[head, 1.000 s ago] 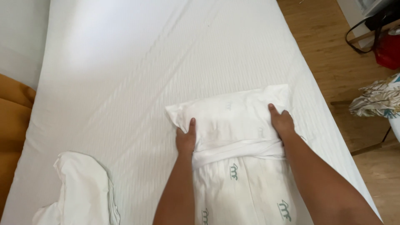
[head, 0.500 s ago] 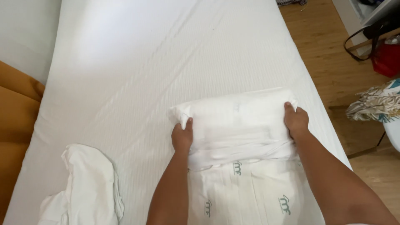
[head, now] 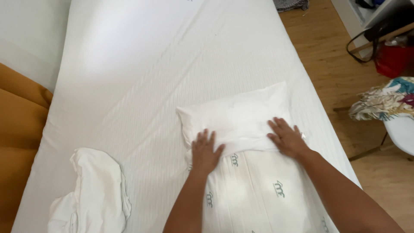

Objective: The person inserts a white pillow into a white pillowcase on a bed, smoothing and adjusting the fabric to fit. They then place a dark blue pillow with a moon and star pattern on the bed and begin inserting it into a white pillowcase.

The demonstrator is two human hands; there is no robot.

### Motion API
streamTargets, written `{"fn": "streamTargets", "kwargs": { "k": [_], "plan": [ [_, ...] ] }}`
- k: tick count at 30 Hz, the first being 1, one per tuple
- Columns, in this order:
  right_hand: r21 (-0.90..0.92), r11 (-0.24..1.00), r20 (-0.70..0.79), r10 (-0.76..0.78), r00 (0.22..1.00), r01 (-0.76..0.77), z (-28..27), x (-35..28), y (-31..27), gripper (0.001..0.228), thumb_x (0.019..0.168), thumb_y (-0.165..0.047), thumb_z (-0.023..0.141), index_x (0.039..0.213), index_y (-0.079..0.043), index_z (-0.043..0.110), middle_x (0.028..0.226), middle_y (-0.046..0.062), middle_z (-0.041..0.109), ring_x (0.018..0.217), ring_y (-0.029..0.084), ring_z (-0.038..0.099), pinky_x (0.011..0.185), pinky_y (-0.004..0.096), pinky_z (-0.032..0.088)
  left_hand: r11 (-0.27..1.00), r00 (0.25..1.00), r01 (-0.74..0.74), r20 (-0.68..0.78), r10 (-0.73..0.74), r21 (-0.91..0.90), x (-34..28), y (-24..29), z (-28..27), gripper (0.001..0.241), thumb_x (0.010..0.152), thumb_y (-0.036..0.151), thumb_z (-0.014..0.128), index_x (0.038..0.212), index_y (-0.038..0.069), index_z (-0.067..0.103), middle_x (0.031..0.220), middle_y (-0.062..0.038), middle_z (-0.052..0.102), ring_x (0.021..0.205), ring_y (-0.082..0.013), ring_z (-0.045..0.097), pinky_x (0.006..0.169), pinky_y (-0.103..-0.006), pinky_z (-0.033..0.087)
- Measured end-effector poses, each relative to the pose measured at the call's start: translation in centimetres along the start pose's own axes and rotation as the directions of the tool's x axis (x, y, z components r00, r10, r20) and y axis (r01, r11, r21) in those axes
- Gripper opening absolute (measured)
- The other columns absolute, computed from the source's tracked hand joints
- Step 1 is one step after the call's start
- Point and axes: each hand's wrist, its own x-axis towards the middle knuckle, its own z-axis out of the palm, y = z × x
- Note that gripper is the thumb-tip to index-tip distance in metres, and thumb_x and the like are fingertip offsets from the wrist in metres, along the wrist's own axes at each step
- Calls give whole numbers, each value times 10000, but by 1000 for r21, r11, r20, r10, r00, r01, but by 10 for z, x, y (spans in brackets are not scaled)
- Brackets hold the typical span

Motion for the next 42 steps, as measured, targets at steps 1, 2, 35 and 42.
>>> {"fn": "streamTargets", "kwargs": {
  "k": [1,2,35,42],
  "plan": [
    [7,1000,-8,3,1000,-3,9,3,29,577,1049,-467,400,1585,-295,271,1717,-6,122,1582,176,49,1271,499,47,1000,1000,-9,-1,9,7,-5,-1,-7,760,995,625,427,1570,142,315,1678,-156,184,1545,-358,105,1216,-569,93],
    [99,995,-34,19,999,-15,19,5,59,550,1038,-349,400,1576,-262,327,1644,39,247,1525,209,181,1264,470,136,995,995,96,-6,-96,-15,-10,-3,-14,780,979,637,444,1575,148,320,1677,-147,195,1547,-354,119,1208,-581,101],
    [304,952,-414,110,904,23,34,-49,29,599,862,-276,626,1428,-141,480,1570,130,382,1413,343,412,1093,451,453,999,899,42,-437,-24,30,-15,62,-11,567,877,614,653,1098,98,730,1102,-128,695,1094,-317,579,1036,-515,369],
    [254,892,44,374,926,-373,46,-43,-15,1002,881,-692,585,1647,-287,83,1706,143,-27,1551,430,11,1228,592,174,649,747,554,-32,-664,-521,-33,-71,62,622,979,588,602,1368,103,575,1262,-204,631,1220,-361,568,1093,-457,413]
  ]
}}
